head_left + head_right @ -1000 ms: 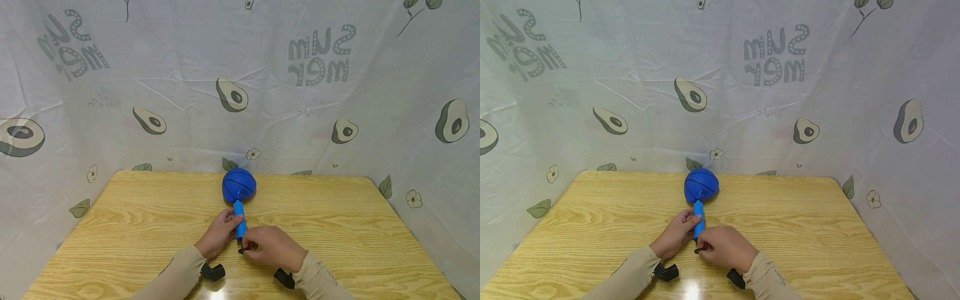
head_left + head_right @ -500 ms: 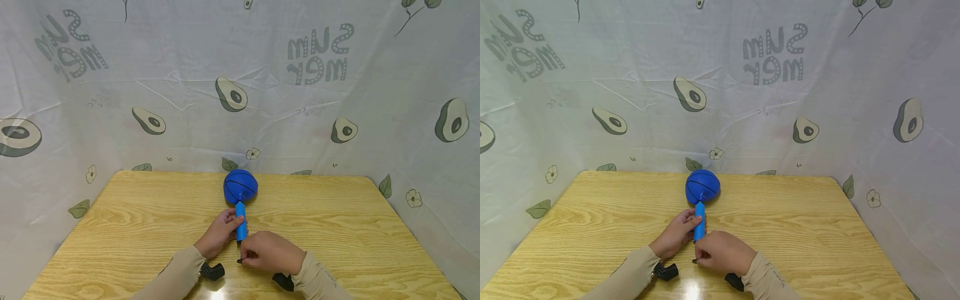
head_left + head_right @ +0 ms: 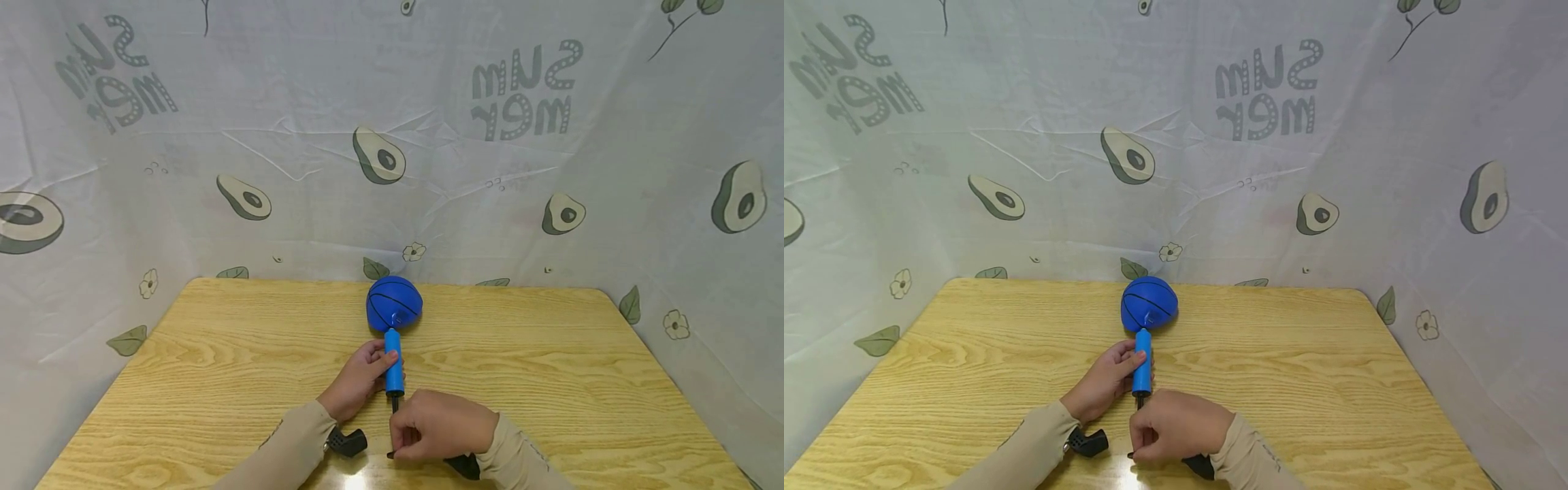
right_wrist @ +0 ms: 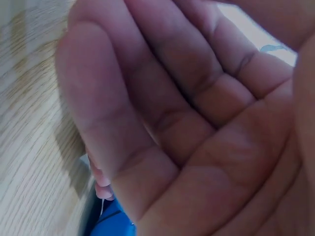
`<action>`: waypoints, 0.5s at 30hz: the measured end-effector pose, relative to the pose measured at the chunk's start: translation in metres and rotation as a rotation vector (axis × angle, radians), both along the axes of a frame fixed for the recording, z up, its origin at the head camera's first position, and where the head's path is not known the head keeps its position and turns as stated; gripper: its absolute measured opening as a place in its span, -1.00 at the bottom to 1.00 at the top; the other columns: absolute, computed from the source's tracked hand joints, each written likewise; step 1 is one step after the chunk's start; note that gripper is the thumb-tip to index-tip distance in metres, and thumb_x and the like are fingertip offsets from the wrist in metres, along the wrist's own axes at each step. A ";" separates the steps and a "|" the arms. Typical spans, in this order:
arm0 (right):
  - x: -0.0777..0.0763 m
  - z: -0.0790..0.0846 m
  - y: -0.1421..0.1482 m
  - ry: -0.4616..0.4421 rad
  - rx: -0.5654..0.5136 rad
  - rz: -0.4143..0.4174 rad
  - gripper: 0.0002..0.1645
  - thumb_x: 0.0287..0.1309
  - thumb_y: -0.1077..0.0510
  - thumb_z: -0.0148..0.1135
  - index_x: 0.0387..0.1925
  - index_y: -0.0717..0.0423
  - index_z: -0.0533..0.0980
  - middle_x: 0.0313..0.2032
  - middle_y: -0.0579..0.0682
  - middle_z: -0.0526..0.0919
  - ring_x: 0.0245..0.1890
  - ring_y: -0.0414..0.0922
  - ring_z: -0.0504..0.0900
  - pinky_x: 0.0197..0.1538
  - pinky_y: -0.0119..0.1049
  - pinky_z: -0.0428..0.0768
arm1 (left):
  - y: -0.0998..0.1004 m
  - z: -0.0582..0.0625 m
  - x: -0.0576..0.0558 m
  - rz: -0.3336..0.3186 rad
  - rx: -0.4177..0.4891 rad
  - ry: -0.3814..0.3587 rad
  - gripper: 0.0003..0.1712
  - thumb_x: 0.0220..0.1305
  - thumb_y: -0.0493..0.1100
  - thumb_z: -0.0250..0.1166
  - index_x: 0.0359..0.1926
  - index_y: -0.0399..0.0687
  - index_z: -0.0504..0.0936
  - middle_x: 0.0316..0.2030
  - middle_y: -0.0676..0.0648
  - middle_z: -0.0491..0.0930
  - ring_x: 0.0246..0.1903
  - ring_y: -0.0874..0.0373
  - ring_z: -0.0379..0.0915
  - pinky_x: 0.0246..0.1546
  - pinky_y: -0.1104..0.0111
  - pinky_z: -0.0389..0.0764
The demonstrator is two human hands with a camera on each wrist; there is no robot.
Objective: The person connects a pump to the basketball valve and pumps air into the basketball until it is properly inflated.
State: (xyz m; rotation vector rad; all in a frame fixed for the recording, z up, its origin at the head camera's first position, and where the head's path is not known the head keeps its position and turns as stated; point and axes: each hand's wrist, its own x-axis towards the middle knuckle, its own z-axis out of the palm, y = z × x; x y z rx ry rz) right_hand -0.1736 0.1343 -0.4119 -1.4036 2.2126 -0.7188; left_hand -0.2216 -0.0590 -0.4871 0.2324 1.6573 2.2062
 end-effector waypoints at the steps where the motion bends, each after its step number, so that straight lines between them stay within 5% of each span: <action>1: 0.000 0.000 0.000 -0.014 -0.004 0.011 -0.89 0.34 0.14 0.40 -0.35 -0.07 0.70 -0.48 -0.43 0.60 -0.50 -0.61 0.47 -0.38 -0.65 0.54 | 0.000 0.000 0.000 0.000 0.002 -0.002 -0.41 0.62 -0.14 0.12 0.44 -0.40 0.17 0.06 -0.34 0.55 -0.06 0.02 0.64 0.09 0.22 0.68; 9: 0.004 0.003 -0.002 -0.096 0.009 0.069 -0.87 0.38 0.13 0.37 -0.35 -0.03 0.70 -0.50 -0.43 0.59 -0.51 -0.62 0.46 -0.40 -0.61 0.58 | 0.000 0.000 0.000 0.002 0.017 -0.017 -0.39 0.62 -0.14 0.13 0.44 -0.40 0.16 0.06 -0.32 0.55 -0.06 0.04 0.65 0.09 0.21 0.68; 15: 0.005 0.001 -0.003 -0.074 0.005 0.070 -0.86 0.37 0.11 0.38 -0.37 -0.04 0.70 -0.50 -0.43 0.59 -0.51 -0.63 0.44 -0.39 -0.63 0.56 | 0.000 0.000 0.000 0.011 0.030 -0.030 -0.42 0.62 -0.16 0.13 0.43 -0.40 0.17 0.05 -0.28 0.56 -0.08 0.06 0.65 0.05 0.25 0.69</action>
